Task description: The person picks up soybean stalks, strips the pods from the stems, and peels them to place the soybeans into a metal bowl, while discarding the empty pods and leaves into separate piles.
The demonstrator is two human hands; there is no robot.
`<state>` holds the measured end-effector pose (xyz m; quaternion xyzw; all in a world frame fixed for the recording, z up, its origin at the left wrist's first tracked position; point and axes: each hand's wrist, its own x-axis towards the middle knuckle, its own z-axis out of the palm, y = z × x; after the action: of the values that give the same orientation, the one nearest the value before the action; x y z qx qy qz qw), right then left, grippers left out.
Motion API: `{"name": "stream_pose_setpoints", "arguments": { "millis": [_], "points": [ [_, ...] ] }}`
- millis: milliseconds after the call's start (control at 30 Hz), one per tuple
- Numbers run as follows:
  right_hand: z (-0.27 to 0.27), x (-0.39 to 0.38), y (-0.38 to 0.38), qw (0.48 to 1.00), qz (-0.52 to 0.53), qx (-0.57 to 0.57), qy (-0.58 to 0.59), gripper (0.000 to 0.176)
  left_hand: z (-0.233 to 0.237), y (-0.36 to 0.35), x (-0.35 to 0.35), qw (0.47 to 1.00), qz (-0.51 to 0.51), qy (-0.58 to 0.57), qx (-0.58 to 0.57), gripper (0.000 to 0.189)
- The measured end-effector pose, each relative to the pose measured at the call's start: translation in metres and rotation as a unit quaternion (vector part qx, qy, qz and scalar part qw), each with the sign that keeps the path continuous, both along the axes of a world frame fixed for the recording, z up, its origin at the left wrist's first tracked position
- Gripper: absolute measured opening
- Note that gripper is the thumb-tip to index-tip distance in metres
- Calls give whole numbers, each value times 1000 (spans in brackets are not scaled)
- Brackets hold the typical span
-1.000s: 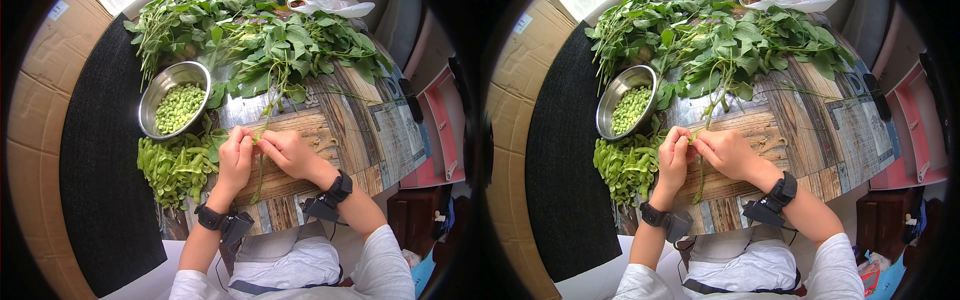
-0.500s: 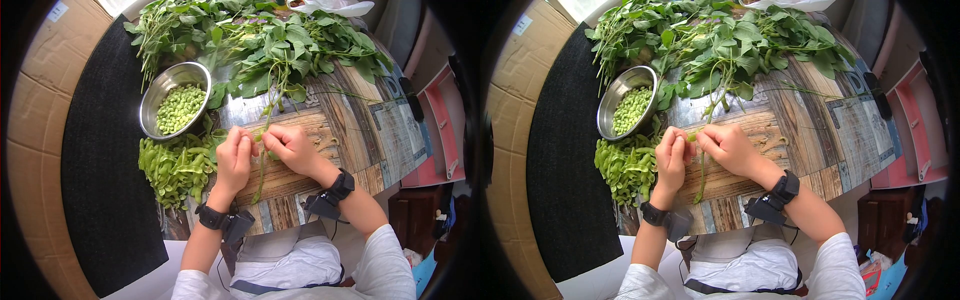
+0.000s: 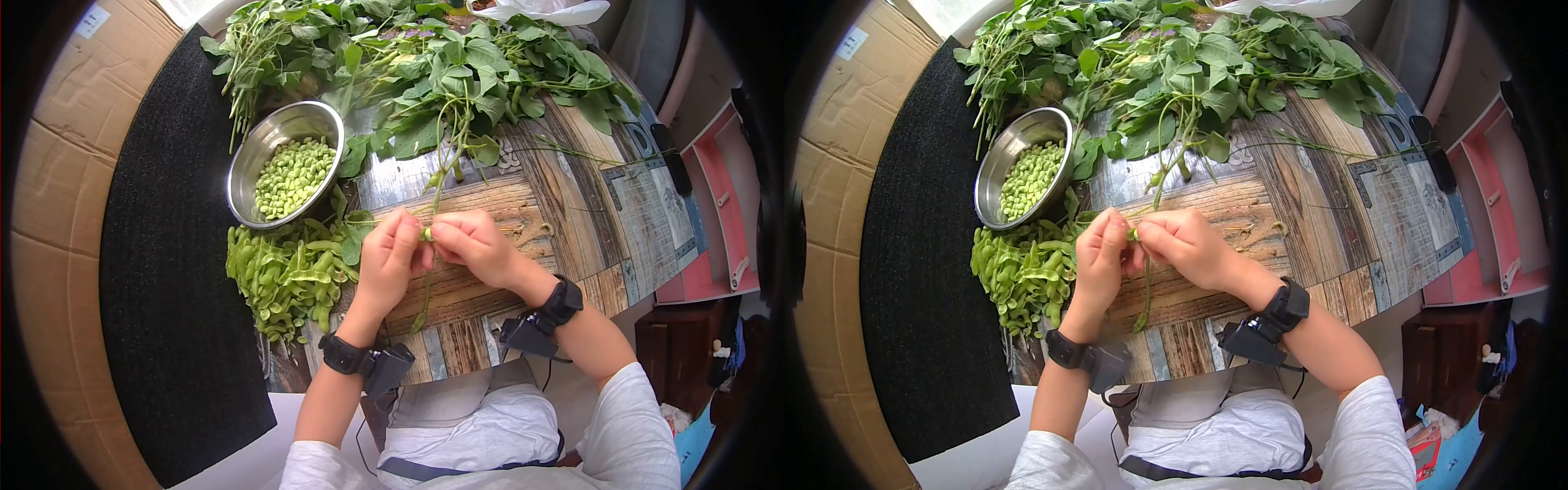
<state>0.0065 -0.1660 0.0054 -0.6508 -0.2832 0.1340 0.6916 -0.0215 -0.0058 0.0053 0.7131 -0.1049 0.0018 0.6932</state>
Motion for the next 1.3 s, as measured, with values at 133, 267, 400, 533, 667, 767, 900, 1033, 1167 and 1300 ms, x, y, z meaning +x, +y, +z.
{"name": "stream_pose_setpoints", "arguments": {
  "millis": [133,267,400,533,667,767,900,1033,1167,1300],
  "points": [
    [3,0,-4,990,32,57,126,34,1,4,4,991,-16,59,-122,30],
    [5,3,-4,989,31,51,134,34,2,3,4,989,9,69,-127,28],
    [6,3,-3,991,3,55,119,32,1,0,6,996,53,29,-63,24],
    [2,4,-1,997,-1,22,78,32,1,-3,5,997,61,1,-42,22],
    [-2,6,1,999,-4,-18,41,32,-3,-2,5,999,40,-28,-15,20],
    [-10,5,6,996,-64,15,-53,26,0,-3,5,998,55,-16,-25,18],
    [3,0,2,979,-124,-108,-118,16,-3,5,6,998,57,5,-34,21],
    [2,1,4,987,-106,-63,-106,21,-3,5,6,997,55,24,-37,21],
    [2,1,5,992,-92,-41,-70,24,-1,3,5,995,67,40,-58,20],
    [4,1,3,992,-97,-56,-64,21,1,4,5,993,58,65,-83,19]
  ]
}}
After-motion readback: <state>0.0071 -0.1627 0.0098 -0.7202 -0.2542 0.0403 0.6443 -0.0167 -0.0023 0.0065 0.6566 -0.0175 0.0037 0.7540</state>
